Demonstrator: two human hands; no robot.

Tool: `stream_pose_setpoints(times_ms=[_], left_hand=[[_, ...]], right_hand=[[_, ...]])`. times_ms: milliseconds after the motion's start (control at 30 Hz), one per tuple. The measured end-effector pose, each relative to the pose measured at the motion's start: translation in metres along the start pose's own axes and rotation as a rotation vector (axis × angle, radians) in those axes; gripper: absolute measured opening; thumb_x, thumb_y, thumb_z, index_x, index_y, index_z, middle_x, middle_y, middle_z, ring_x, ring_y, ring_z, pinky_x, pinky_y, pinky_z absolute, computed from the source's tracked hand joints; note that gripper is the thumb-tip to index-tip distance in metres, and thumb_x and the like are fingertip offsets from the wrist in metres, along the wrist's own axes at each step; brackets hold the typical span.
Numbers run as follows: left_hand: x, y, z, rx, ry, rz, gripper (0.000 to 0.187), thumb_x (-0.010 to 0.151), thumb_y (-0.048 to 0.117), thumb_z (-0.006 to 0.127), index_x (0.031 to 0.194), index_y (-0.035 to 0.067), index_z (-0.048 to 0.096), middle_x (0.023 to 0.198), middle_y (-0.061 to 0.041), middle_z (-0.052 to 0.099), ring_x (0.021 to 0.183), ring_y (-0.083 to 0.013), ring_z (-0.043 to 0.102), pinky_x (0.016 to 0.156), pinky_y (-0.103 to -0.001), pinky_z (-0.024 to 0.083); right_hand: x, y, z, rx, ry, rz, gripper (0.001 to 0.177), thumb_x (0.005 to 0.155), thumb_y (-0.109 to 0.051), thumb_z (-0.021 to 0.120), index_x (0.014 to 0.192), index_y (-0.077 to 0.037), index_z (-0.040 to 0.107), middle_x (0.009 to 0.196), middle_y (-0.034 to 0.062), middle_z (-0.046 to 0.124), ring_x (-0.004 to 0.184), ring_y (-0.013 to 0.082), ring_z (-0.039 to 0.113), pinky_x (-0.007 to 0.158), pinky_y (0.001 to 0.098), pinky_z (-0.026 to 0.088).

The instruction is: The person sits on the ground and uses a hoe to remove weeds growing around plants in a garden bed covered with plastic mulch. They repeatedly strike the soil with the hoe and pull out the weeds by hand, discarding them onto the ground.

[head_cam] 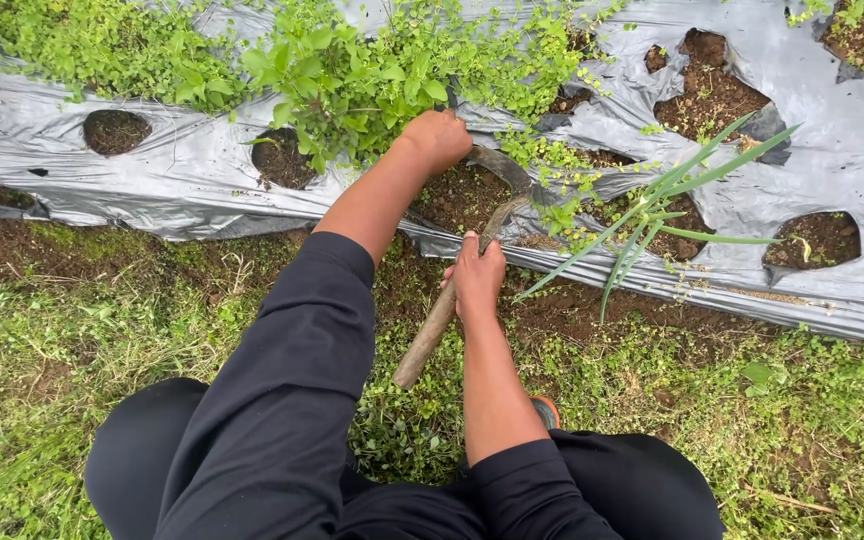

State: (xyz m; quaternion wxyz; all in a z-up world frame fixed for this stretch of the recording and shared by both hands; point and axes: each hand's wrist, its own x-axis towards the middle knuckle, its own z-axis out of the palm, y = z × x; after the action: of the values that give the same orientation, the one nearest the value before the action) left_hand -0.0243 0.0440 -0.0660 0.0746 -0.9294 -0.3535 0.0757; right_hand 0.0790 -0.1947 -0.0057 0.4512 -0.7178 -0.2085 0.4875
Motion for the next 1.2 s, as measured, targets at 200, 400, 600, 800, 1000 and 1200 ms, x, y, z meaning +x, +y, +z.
stream_pose_setpoints(times_ms=[200, 400, 600, 800, 1000, 1200], left_hand=[[-0.015, 0.001, -0.016, 0.021, 0.045, 0.003, 0.020, 0.088, 0.007, 0.059, 0.090, 0.009, 0.079, 0.093, -0.013, 0.075, 0.092, -0.0316, 0.071, 0.071, -0.048, 0.063], [-0.024, 0.007, -0.026, 0.151, 0.123, 0.067, 0.019, 0.088, 0.011, 0.060, 0.084, 0.014, 0.078, 0.090, -0.008, 0.074, 0.088, -0.0273, 0.069, 0.065, -0.043, 0.061], [-0.031, 0.007, -0.024, 0.248, 0.201, 0.159, 0.019, 0.086, 0.013, 0.060, 0.080, 0.017, 0.078, 0.087, -0.006, 0.072, 0.085, -0.0261, 0.068, 0.066, -0.041, 0.058], [-0.030, 0.010, -0.017, 0.252, 0.325, 0.170, 0.020, 0.082, 0.011, 0.056, 0.074, 0.013, 0.075, 0.074, -0.009, 0.065, 0.072, -0.0292, 0.064, 0.056, -0.043, 0.053], [-0.020, 0.012, 0.025, 0.237, 0.402, 0.045, 0.016, 0.081, 0.012, 0.060, 0.076, 0.011, 0.075, 0.070, -0.007, 0.065, 0.069, -0.0272, 0.065, 0.052, -0.042, 0.054], [-0.020, 0.008, 0.003, 0.070, 0.262, -0.078, 0.012, 0.083, 0.008, 0.063, 0.083, 0.008, 0.075, 0.077, -0.008, 0.068, 0.075, -0.0277, 0.069, 0.060, -0.042, 0.060]], right_hand=[[-0.002, -0.003, -0.002, 0.023, 0.013, 0.005, 0.030, 0.102, -0.030, 0.054, 0.084, -0.005, 0.057, 0.048, 0.0177, 0.059, 0.033, 0.0241, 0.059, 0.032, 0.0308, 0.051], [-0.005, -0.008, 0.000, 0.027, 0.027, -0.002, 0.032, 0.100, -0.031, 0.054, 0.082, -0.005, 0.056, 0.048, 0.0190, 0.059, 0.033, 0.0245, 0.058, 0.032, 0.0314, 0.050], [-0.005, -0.006, 0.001, 0.040, 0.024, -0.003, 0.033, 0.099, -0.032, 0.055, 0.080, -0.005, 0.056, 0.048, 0.0191, 0.059, 0.032, 0.0250, 0.058, 0.031, 0.0319, 0.049], [-0.005, -0.005, 0.002, 0.048, 0.023, -0.005, 0.035, 0.099, -0.032, 0.055, 0.078, -0.004, 0.055, 0.047, 0.0199, 0.058, 0.031, 0.0257, 0.057, 0.030, 0.0324, 0.048], [0.000, 0.003, 0.002, 0.028, 0.017, -0.011, 0.033, 0.098, -0.034, 0.056, 0.081, -0.005, 0.056, 0.048, 0.0188, 0.058, 0.032, 0.0256, 0.058, 0.031, 0.0337, 0.049], [-0.001, 0.002, 0.003, 0.012, 0.023, 0.000, 0.032, 0.098, -0.033, 0.056, 0.081, -0.005, 0.057, 0.048, 0.0190, 0.059, 0.032, 0.0264, 0.058, 0.031, 0.0333, 0.049]])
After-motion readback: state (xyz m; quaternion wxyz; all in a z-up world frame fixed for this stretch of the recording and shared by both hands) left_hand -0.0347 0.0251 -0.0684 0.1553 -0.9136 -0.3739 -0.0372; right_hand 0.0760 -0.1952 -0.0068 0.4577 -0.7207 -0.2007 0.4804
